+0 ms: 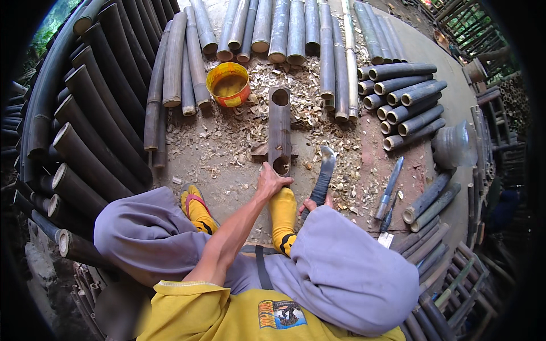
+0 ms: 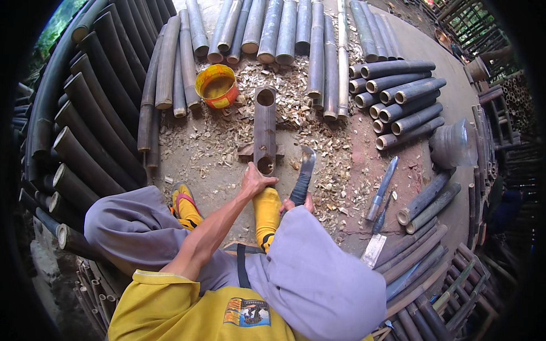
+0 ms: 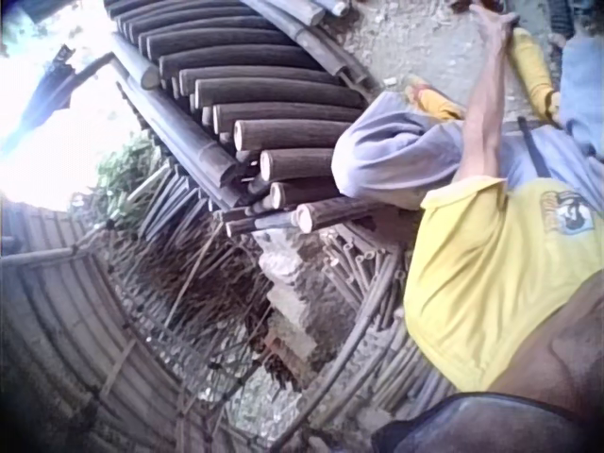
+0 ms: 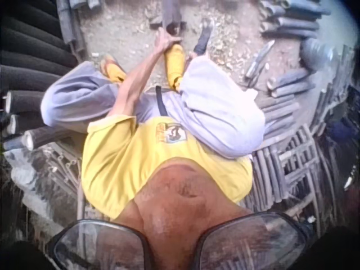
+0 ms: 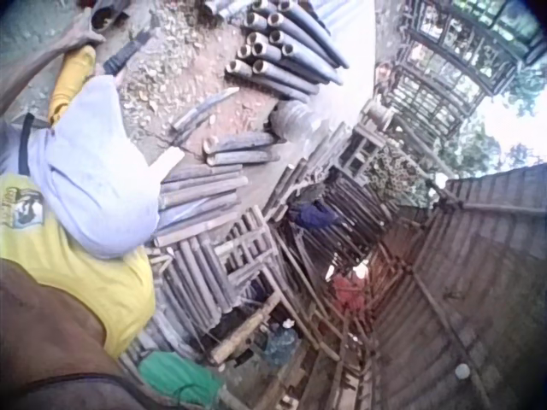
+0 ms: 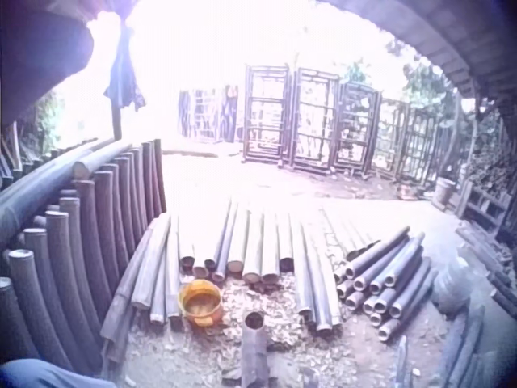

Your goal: The person sits on the ground and uses a knife and a wooden mallet to carve a hole into a vertical bamboo tube. They repeatedly strike the knife with the mallet to remove material, occasionally using a chisel to refine the opening. The person also uses a yellow bucket to collect debris and inspects the bamboo piece periodically.

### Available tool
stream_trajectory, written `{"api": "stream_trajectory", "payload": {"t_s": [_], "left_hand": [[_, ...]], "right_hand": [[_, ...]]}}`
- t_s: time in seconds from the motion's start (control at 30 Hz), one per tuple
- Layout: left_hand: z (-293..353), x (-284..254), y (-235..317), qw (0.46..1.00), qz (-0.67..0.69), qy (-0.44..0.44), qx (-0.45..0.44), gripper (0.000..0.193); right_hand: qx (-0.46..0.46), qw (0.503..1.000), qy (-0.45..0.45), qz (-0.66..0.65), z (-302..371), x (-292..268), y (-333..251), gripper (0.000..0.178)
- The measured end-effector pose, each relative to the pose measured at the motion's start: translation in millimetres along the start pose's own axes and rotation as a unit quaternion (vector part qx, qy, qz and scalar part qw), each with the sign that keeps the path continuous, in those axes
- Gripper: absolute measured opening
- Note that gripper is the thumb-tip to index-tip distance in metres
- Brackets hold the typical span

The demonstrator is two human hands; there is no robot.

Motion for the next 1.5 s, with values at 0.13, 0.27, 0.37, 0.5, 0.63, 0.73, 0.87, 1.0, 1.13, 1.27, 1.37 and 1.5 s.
{"api": "stream_trajectory", "payload": {"t_s": [0.13, 0.27, 0.37, 0.5, 0.63, 0.73, 0.87, 1.0, 1.13, 1.27, 1.37, 1.5], "left_hand": [[-2.9, 6.0, 4.9, 1.000, 0.010, -0.010, 0.001, 0.086], [-0.8, 3.1, -6.6, 1.000, 0.021, -0.015, -0.014, 0.086], [-3.2, 3.1, -2.4, 1.000, 0.012, -0.010, -0.018, 0.087], [-2.0, 4.8, -1.8, 1.000, 0.025, -0.002, -0.005, 0.087], [-1.6, 4.7, -7.0, 0.998, 0.059, 0.003, 0.016, 0.084], [-3.3, 9.5, -21.7, 0.979, 0.196, 0.027, 0.044, 0.079], [3.0, 17.0, -29.9, 0.964, 0.265, -0.023, -0.012, 0.074], [1.7, 20.9, -54.1, 0.968, 0.249, -0.002, 0.011, 0.069], [10.4, 10.1, -48.5, 0.969, 0.247, -0.007, -0.005, 0.061], [15.7, 2.1, -38.7, 0.971, 0.234, -0.024, -0.029, 0.067], [14.5, -2.5, -39.7, 0.972, 0.227, -0.025, -0.051, 0.067], [8.6, 2.2, -46.6, 0.966, 0.252, -0.035, -0.051, 0.067]], "right_hand": [[0.015, 0.999, -0.024, -0.041, -8.6, 6.3, 5.6, 0.024], [0.040, 0.998, -0.019, -0.050, -6.0, 13.4, 7.1, 0.028], [0.066, 0.997, -0.005, -0.037, -10.2, 15.6, 6.1, 0.028], [0.070, 0.997, -0.023, -0.023, -7.7, 23.2, 6.5, 0.028], [0.104, 0.994, -0.037, 0.005, -9.2, 24.6, 15.9, 0.030], [0.089, 0.991, -0.050, 0.084, -6.0, 30.7, 7.2, 0.033], [-0.086, 0.978, -0.047, 0.186, -21.9, 49.1, -18.5, 0.043], [-0.307, 0.893, -0.186, 0.271, -54.8, 126.3, -92.4, 0.055], [-0.416, 0.790, -0.278, 0.355, -87.0, 229.9, -148.4, 0.039], [-0.478, 0.629, -0.263, 0.554, -132.2, 318.0, -165.9, 0.026], [-0.495, 0.562, -0.282, 0.600, -148.5, 359.4, -160.2, 0.023], [-0.494, 0.551, -0.274, 0.614, -170.6, 377.8, -149.5, 0.022]]}}
Point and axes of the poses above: each hand's wrist, its own z-axis away from the middle knuckle, its own x-axis out of the palm, y = z × x, the point moved 6 cm from there along -z, towards the middle knuckle, and after that the axes turned 9 degrees about y, right-handed, at the moved point
